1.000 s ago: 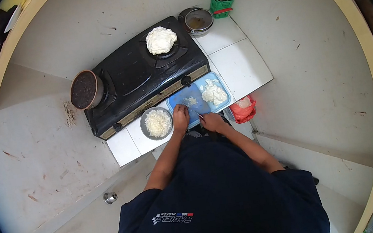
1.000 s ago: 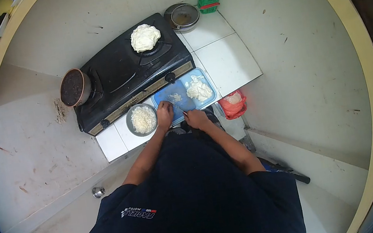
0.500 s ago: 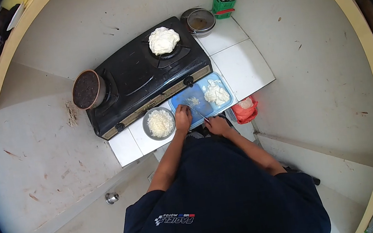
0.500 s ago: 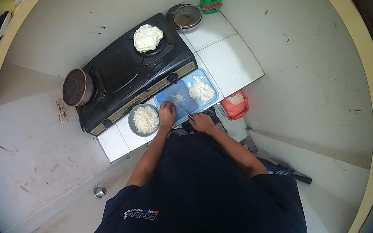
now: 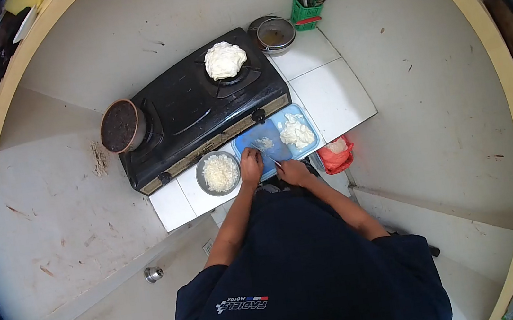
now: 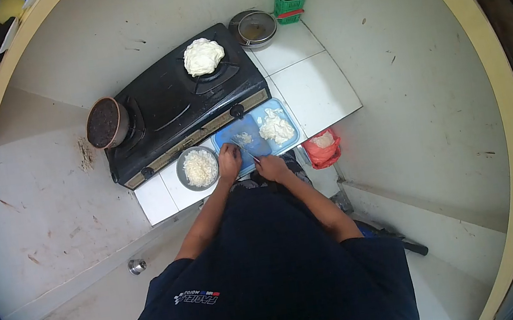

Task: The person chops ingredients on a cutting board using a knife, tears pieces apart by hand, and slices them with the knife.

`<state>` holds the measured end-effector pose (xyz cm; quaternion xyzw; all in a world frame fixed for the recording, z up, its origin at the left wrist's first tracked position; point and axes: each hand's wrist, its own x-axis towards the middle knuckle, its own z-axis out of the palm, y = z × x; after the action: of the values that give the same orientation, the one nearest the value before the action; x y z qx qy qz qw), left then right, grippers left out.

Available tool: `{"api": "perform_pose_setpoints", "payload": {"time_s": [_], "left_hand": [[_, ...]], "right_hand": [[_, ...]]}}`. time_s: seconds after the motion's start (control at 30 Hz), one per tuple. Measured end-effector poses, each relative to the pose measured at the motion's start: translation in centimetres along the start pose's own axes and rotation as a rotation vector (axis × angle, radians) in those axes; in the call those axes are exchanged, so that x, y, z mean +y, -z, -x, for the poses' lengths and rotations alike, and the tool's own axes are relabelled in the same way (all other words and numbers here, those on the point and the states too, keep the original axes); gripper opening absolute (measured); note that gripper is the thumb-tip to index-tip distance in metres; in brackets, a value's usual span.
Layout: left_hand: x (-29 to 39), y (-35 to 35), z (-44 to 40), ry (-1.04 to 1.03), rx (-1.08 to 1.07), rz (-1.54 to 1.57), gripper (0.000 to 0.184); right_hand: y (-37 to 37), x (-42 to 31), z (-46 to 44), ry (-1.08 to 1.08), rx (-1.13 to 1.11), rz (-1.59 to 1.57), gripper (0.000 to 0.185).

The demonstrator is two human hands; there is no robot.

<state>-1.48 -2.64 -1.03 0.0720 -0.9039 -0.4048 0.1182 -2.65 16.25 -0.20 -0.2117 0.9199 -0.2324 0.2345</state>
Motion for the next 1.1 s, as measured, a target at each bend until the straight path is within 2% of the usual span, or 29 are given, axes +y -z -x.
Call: {"api": "perform_pose_setpoints", "payload": {"time_s": [0.3, 0.5, 0.67, 0.87, 0.97, 1.1], "left_hand": [[0.2, 0.1, 0.2, 0.040, -0.004, 0.023, 0.008], [0.1, -0.1, 0.3, 0.028, -0.007, 0.000, 0.010], [-0.1, 0.0, 0.6, -0.016, 0.027, 0.007, 0.012], [-1.0, 0.1, 1.2, -0.125, 0.001, -0.073, 0.015], [-0.4, 0.7, 1.3, -0.131, -0.030, -0.091, 0.017], [-1.1, 0.4, 1.5, -0.174, -0.021, -0.102, 0.019]], "right_hand": [[-0.1, 2.3, 2.2, -0.049, -0.004, -0.001, 0.046], [-0.3, 1.0, 1.6, 0.029, 0.033, -0.098, 0.042], [-0.3, -0.1, -0.9, 0.005, -0.060, 0.033, 0.042], [0.3, 0.2, 0.0, -0.003, 0.007, 0.002, 0.045], [1.0, 0.7, 0.9, -0.030, -0.105, -0.035, 0.043], [0.4, 1.6, 1.9, -0.032, -0.078, -0.054, 0.041]]}}
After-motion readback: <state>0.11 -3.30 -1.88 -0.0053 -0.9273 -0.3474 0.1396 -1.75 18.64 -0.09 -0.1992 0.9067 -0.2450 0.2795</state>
